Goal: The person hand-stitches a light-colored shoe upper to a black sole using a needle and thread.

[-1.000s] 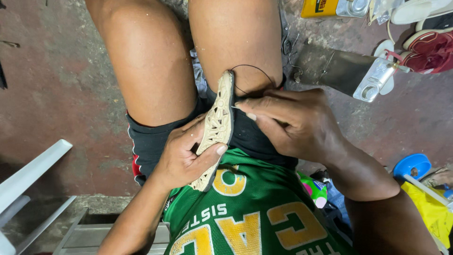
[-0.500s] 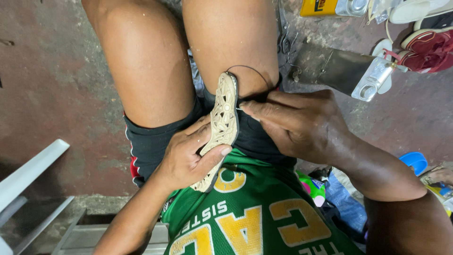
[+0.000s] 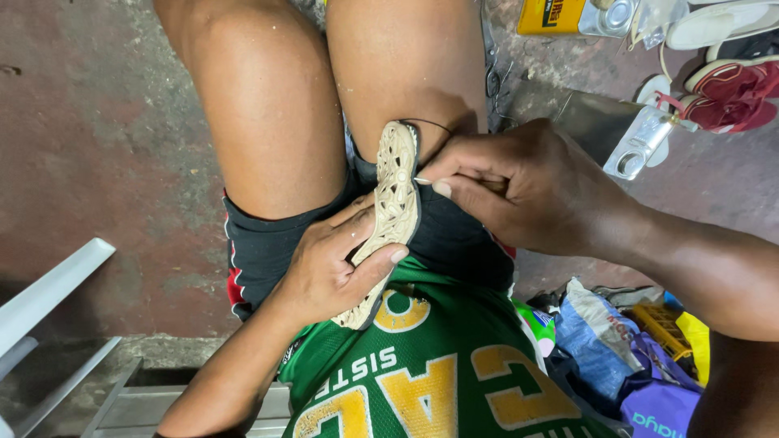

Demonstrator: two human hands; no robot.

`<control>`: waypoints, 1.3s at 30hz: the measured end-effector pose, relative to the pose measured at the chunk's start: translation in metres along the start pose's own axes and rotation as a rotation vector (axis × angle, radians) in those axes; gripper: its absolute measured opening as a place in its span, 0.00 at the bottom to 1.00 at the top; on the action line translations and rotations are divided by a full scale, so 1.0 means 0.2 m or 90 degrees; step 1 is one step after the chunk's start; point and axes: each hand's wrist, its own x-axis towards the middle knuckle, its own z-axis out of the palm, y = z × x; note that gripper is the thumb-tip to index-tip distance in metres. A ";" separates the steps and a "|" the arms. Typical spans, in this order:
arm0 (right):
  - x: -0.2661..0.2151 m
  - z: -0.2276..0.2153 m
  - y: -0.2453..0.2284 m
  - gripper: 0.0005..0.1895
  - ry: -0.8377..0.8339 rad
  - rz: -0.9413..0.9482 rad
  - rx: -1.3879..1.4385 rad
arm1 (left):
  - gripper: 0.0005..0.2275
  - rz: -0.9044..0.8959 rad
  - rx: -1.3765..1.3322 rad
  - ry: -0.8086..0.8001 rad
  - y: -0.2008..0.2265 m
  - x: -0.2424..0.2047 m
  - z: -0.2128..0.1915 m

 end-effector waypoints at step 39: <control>-0.37 0.21 0.14 0.05 0.157 0.083 0.180 | 0.29 0.068 0.206 0.076 0.12 -0.01 -0.06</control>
